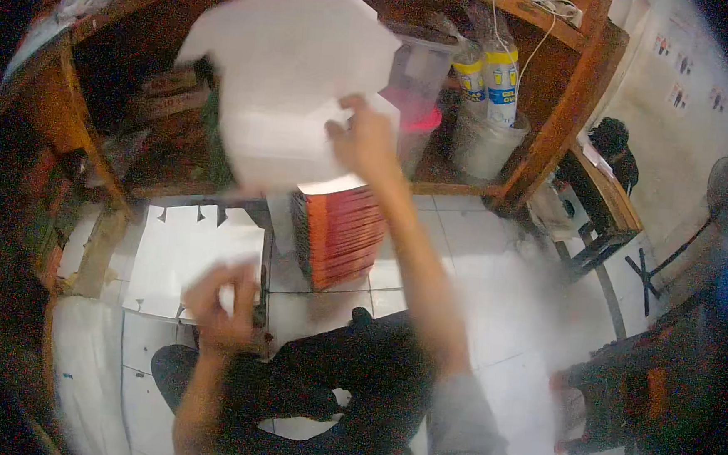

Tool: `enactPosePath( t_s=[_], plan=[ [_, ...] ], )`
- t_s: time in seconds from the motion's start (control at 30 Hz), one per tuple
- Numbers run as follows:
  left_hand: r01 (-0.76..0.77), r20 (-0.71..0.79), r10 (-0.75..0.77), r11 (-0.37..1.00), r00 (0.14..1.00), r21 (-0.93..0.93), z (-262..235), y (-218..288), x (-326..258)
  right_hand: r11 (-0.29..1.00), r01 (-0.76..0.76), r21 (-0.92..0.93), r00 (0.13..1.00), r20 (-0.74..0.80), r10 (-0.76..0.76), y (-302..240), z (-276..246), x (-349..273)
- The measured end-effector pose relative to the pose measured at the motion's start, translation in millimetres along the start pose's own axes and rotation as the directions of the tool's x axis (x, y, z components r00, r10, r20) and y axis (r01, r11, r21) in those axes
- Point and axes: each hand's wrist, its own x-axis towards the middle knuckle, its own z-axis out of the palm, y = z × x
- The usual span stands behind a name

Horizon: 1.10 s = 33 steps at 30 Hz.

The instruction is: The person folds and assembles cardboard food containers by hand, stacks them, and then moves to a counter to arrange and close several containers containing food.

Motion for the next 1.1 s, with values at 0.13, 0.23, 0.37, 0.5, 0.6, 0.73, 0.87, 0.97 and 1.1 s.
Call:
enactPosePath(
  t_s=[0.13,0.23,0.37,0.5,0.6,0.73,0.87,0.97,1.1],
  plan=[
    [0.373,0.099,-0.368,0.927,0.925,-0.032,78.3,-107.3,60.1,0.994,-0.107,-0.028,0.947,0.301,0.11,60.4,-28.1,41.5],
    [0.51,0.299,-0.587,0.806,0.753,0.3,99.8,-130.7,105.8,0.997,0.077,-0.005,0.935,0.347,-0.071,94.2,-19.9,48.6],
    [0.372,0.301,-0.575,0.767,0.761,0.522,124.9,-141.4,125.8,0.953,0.177,-0.245,0.871,0.489,-0.036,122.9,-11.1,49.3],
    [0.354,0.311,-0.559,0.777,0.769,0.52,125.4,-132.9,129.5,0.897,0.115,-0.427,0.89,0.445,0.098,131.9,-12.2,42.9],
    [0.357,0.286,-0.52,0.809,0.805,0.466,121.4,-133.1,127.1,0.86,0.003,-0.51,0.918,0.342,0.199,121.3,-24.4,36.7],
    [0.358,0.266,-0.495,0.829,0.827,0.429,123.8,-136.2,123.5,0.745,0.071,-0.663,0.933,0.309,0.186,102.9,-17.2,35.4],
    [0.348,0.209,-0.482,0.815,0.851,0.464,123.2,-132.2,121.7,0.692,0.163,-0.704,0.917,0.366,0.156,50.3,-20.0,42.6],
    [0.377,0.195,-0.508,0.8,0.839,0.467,118.2,-133.4,121.3,0.92,-0.008,-0.392,0.798,0.552,0.242,-5.0,2.5,52.2],
    [0.376,0.201,-0.512,0.798,0.835,0.471,126.2,-130.1,121.7,0.922,-0.04,-0.386,0.838,0.489,0.241,-36.8,39.5,45.1]
  ],
)
